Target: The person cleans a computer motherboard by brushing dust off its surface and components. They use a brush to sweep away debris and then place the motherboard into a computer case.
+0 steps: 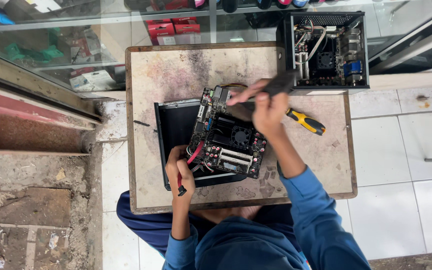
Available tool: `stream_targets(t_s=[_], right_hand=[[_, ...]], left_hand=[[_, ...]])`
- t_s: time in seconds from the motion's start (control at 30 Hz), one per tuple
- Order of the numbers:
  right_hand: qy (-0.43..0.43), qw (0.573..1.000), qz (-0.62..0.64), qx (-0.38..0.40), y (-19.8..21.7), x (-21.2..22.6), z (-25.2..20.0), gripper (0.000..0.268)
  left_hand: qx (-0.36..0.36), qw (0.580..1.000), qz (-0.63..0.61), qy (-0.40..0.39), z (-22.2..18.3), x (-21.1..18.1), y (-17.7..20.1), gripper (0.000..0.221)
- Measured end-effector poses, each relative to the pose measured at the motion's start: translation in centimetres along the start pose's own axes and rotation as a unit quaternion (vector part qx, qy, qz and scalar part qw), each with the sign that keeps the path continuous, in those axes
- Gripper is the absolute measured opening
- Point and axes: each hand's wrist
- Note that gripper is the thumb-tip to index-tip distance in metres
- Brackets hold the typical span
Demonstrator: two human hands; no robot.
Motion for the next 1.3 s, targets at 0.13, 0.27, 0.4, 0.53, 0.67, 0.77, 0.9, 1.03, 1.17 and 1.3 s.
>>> stream_targets(t_s=[0.13,0.27,0.4,0.53,0.67,0.77,0.9,1.03,1.17,1.3], right_hand=[[-0.03,0.998,0.055,-0.007,-1.9,-0.4,-0.9,0.039],[-0.049,0.998,-0.023,0.032,0.9,1.8,-1.1,0.048],[-0.035,0.998,-0.054,0.002,5.5,2.4,-3.6,0.047],[-0.049,0.996,-0.07,-0.024,6.4,4.3,-4.5,0.041],[0.021,0.978,-0.165,-0.129,5.0,5.2,-5.0,0.028],[0.02,0.965,-0.077,-0.252,3.7,3.3,-6.8,0.013],[-0.029,0.96,-0.066,-0.27,4.0,3.6,-6.8,0.01],[-0.015,0.966,-0.111,-0.232,5.4,4.3,-7.7,0.014],[0.006,0.94,-0.098,-0.328,4.0,5.3,-7.4,0.011],[-0.002,0.957,-0.077,-0.281,4.2,2.9,-8.5,0.008]], left_hand=[[-0.002,1.0,0.008,0.002,0.0,-0.4,0.0,0.036],[-0.007,1.0,0.0,0.008,-0.2,-1.0,0.1,0.037],[-0.013,1.0,0.001,0.015,0.1,-1.3,0.1,0.032],[-0.01,1.0,0.008,0.011,0.1,-1.2,0.1,0.033],[-0.009,1.0,0.006,0.01,-0.1,-0.8,0.0,0.034],[-0.009,1.0,0.003,0.004,0.0,-0.7,0.0,0.036],[-0.006,1.0,0.003,0.005,0.1,-1.6,0.2,0.031],[-0.019,1.0,-0.013,0.002,0.1,-1.1,-0.1,0.034],[-0.021,1.0,-0.007,-0.004,0.0,-0.4,-0.1,0.037],[-0.025,1.0,-0.015,-0.002,-0.2,-0.9,-0.2,0.033]])
Point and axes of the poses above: each hand's wrist, its own z-axis towards the middle knuckle, its own y-axis out of the back of the hand, x = y × z, and after that the axes turned 6 degrees about -x, right-handed
